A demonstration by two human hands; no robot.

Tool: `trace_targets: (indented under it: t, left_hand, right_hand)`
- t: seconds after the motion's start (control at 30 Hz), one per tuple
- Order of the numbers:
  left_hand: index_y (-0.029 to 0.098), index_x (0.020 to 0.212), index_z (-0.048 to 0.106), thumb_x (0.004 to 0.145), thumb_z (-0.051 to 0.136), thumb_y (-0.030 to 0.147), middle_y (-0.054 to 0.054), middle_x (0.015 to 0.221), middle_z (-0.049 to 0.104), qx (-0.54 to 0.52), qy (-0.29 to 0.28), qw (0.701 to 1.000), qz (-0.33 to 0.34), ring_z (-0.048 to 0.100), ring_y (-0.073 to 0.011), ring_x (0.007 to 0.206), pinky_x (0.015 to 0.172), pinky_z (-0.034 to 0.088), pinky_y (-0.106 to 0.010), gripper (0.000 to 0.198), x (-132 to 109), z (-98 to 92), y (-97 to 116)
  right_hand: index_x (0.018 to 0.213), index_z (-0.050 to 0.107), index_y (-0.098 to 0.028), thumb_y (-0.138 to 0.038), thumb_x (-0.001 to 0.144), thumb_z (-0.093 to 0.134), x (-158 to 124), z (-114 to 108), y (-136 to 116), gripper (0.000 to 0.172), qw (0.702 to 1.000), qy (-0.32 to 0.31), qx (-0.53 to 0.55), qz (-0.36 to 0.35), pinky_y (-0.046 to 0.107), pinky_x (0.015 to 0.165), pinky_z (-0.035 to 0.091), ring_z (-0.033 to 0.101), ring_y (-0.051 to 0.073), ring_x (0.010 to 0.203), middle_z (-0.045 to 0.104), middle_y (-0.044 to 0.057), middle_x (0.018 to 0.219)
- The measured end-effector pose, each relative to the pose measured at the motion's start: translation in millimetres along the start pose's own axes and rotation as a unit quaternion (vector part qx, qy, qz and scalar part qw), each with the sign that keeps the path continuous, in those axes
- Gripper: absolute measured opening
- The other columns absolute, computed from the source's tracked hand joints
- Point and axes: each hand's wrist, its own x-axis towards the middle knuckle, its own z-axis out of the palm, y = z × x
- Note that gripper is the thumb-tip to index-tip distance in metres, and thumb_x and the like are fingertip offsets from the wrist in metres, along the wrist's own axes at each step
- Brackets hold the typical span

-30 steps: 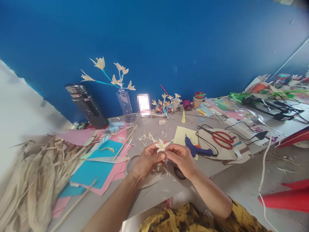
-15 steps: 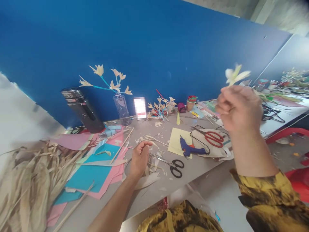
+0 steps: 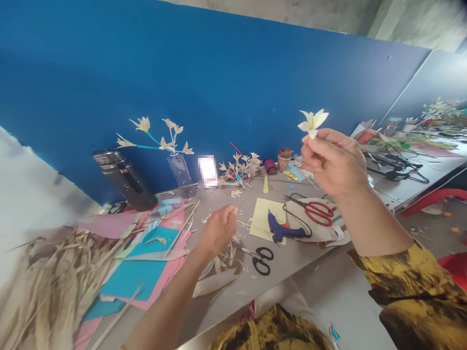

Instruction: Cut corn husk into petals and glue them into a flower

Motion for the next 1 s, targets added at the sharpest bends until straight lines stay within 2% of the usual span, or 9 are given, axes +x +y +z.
trace_targets:
  t: [0.13, 0.2, 0.3, 0.43, 0.5, 0.63, 0.77, 0.87, 1.0]
  left_hand:
    - [0.022, 0.090, 0.064, 0.082, 0.047, 0.010, -0.009, 0.096, 0.071, 0.082, -0.070, 0.993, 0.049, 0.063, -0.0224, 0.090, 0.083, 0.044, -0.032, 0.022, 31, 37.0, -17]
    - [0.021, 0.087, 0.067, 0.079, 0.049, 0.007, -0.010, 0.096, 0.071, 0.087, -0.091, 0.990, 0.057, 0.064, -0.0236, 0.093, 0.086, 0.044, -0.033, 0.023, 35, 45.2, -30]
    - [0.020, 0.084, 0.068, 0.078, 0.050, 0.008, -0.011, 0.094, 0.072, 0.088, -0.104, 0.989, 0.064, 0.064, -0.0252, 0.094, 0.090, 0.045, -0.035, 0.023, 28, 39.3, -51]
    - [0.021, 0.080, 0.068, 0.080, 0.046, 0.012, -0.010, 0.086, 0.071, 0.075, -0.076, 0.993, 0.058, 0.065, -0.0251, 0.086, 0.083, 0.047, -0.036, 0.023, 16, 15.2, -72]
    - [0.021, 0.078, 0.066, 0.080, 0.047, 0.016, -0.010, 0.088, 0.070, 0.048, 0.001, 0.997, 0.062, 0.064, -0.0259, 0.089, 0.086, 0.046, -0.038, 0.020, 13, 3.5, -74]
    - [0.022, 0.076, 0.064, 0.084, 0.046, 0.024, -0.004, 0.072, 0.063, -0.035, 0.089, 0.995, 0.036, 0.058, -0.0207, 0.069, 0.070, 0.045, -0.032, 0.020, 7, -9.7, -54]
    - [0.021, 0.091, 0.065, 0.088, 0.048, 0.034, 0.004, 0.054, 0.049, -0.165, 0.093, 0.981, -0.053, 0.043, -0.0142, 0.048, 0.051, 0.034, -0.026, 0.022, 3, -4.8, -20]
    - [0.020, 0.100, 0.067, 0.085, 0.058, 0.040, 0.006, 0.052, 0.050, -0.266, 0.084, 0.957, -0.079, 0.045, -0.0126, 0.047, 0.051, 0.036, -0.025, 0.027, 6, 3.5, -1]
    - [0.017, 0.085, 0.070, 0.076, 0.071, 0.033, 0.001, 0.064, 0.062, -0.347, 0.113, 0.928, -0.082, 0.056, -0.0131, 0.061, 0.064, 0.045, -0.026, 0.018, 15, 11.5, 9]
  right_hand:
    - [0.077, 0.071, -0.021, -0.029, 0.076, 0.075, 11, 2, 25, 0.009, 1.000, -0.016, 0.009, 0.023, 0.024, 0.043, 0.021, 0.036, 0.005, 0.045, 0.059, -0.003, 0.060]
    - [0.075, 0.072, -0.019, -0.031, 0.072, 0.078, 8, 2, 52, 0.013, 0.995, -0.040, -0.006, 0.095, 0.022, 0.042, 0.020, 0.036, 0.005, 0.045, 0.060, -0.003, 0.059]
    - [0.072, 0.074, -0.016, -0.035, 0.060, 0.084, -1, -2, 94, 0.024, 0.969, -0.042, -0.019, 0.242, 0.021, 0.042, 0.018, 0.034, 0.005, 0.045, 0.053, -0.005, 0.052]
    - [0.071, 0.073, -0.015, -0.038, 0.056, 0.085, -8, -6, 123, 0.030, 0.962, -0.034, 0.009, 0.269, 0.020, 0.042, 0.016, 0.033, 0.005, 0.047, 0.054, -0.004, 0.054]
    - [0.072, 0.072, -0.015, -0.039, 0.057, 0.085, -9, -4, 125, 0.032, 0.960, -0.040, 0.036, 0.273, 0.020, 0.043, 0.017, 0.033, 0.004, 0.047, 0.055, -0.003, 0.057]
    - [0.071, 0.065, -0.016, -0.038, 0.059, 0.085, -17, 10, 118, 0.032, 0.938, -0.060, 0.122, 0.318, 0.017, 0.043, 0.017, 0.033, 0.004, 0.048, 0.056, -0.003, 0.062]
    - [0.070, 0.059, -0.017, -0.024, 0.058, 0.086, -38, 33, 113, 0.030, 0.858, -0.042, 0.292, 0.420, 0.014, 0.041, 0.015, 0.033, 0.003, 0.046, 0.057, -0.004, 0.064]
    - [0.072, 0.058, -0.017, -0.021, 0.060, 0.084, -59, 50, 114, 0.029, 0.820, -0.023, 0.353, 0.450, 0.013, 0.041, 0.017, 0.033, 0.002, 0.045, 0.056, -0.005, 0.064]
    - [0.074, 0.057, -0.017, -0.022, 0.063, 0.083, -81, 68, 116, 0.028, 0.806, 0.003, 0.366, 0.466, 0.013, 0.040, 0.018, 0.032, 0.002, 0.044, 0.054, -0.005, 0.062]
